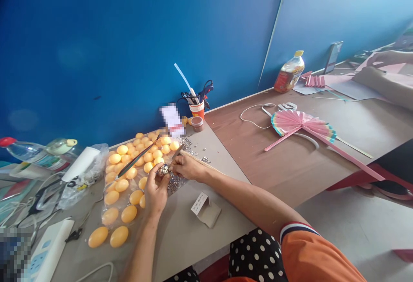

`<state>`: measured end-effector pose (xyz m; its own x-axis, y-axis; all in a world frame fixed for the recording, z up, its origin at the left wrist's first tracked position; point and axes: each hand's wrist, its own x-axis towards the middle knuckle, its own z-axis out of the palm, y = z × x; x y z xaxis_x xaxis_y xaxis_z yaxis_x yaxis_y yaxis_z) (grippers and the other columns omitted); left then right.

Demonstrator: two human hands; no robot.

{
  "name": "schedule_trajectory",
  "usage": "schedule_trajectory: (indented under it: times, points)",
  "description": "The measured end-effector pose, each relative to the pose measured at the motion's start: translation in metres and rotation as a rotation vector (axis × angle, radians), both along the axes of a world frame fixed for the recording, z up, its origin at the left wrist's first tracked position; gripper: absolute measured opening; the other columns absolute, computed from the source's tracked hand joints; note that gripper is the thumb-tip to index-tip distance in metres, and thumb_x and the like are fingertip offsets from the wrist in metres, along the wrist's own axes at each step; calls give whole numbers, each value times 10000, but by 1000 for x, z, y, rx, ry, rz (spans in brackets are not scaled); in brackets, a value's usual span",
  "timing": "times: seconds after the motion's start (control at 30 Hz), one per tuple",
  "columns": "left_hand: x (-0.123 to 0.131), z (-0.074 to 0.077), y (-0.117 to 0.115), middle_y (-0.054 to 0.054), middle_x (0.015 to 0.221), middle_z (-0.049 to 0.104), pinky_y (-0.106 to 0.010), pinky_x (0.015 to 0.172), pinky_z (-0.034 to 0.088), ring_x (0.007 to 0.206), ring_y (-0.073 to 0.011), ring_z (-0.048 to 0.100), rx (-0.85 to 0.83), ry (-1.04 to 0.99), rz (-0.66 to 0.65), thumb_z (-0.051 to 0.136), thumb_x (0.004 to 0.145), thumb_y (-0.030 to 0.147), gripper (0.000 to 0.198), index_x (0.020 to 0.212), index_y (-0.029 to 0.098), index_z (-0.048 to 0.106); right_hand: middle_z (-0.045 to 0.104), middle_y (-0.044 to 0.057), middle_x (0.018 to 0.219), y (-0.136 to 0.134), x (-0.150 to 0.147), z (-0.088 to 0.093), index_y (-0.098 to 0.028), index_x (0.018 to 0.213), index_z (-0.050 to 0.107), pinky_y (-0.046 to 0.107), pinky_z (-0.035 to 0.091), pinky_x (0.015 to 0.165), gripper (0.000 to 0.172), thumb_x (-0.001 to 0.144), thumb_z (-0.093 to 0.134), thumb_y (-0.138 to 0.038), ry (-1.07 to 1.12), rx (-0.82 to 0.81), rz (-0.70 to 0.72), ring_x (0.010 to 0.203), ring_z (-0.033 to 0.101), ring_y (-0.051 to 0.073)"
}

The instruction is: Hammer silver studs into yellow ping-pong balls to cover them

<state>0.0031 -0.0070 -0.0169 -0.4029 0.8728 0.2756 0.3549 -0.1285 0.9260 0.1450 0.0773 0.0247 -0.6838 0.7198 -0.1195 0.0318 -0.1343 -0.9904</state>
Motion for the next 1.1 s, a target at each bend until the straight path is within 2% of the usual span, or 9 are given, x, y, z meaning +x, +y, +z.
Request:
schedule_trajectory:
  times: [0.23,0.43,0.73,0.97,1.1]
  points:
    - [0,0,1,-123,1152,696,-422,946,536,1065,-263,661,46,30,8,662,858,357,383,1202,193,629,503,-57,538,1,-1,-2,-176,682,528,206,300,471,166,834,578,-133,-90,32,-25,468,396,66]
    - [-1,-1,0,-120,1135,700,-419,938,544,1079,-263,659,61,47,-2,645,875,369,387,1222,199,618,500,-53,542,0,-1,-3,-175,691,520,211,289,468,167,847,580,-184,25,-70,8,463,392,67]
    - [0,0,0,-145,1252,660,-473,1010,494,1162,-285,622,27,67,15,635,883,381,393,1225,190,607,475,-63,533,0,-2,-9,-188,694,490,213,263,469,212,818,635,-280,112,-98,10,467,377,68]
    - [0,0,0,-140,1224,671,-445,964,532,1126,-281,641,38,47,6,658,865,378,388,1207,197,627,488,-62,531,-1,0,2,-179,679,511,210,291,474,163,828,559,-134,-47,24,-21,462,383,66]
    - [-1,-2,1,-136,1200,682,-448,963,533,1116,-283,645,33,42,3,667,855,371,395,1207,196,631,486,-64,530,0,-1,3,-177,675,516,204,299,474,175,838,557,-131,-82,42,-29,466,386,66]
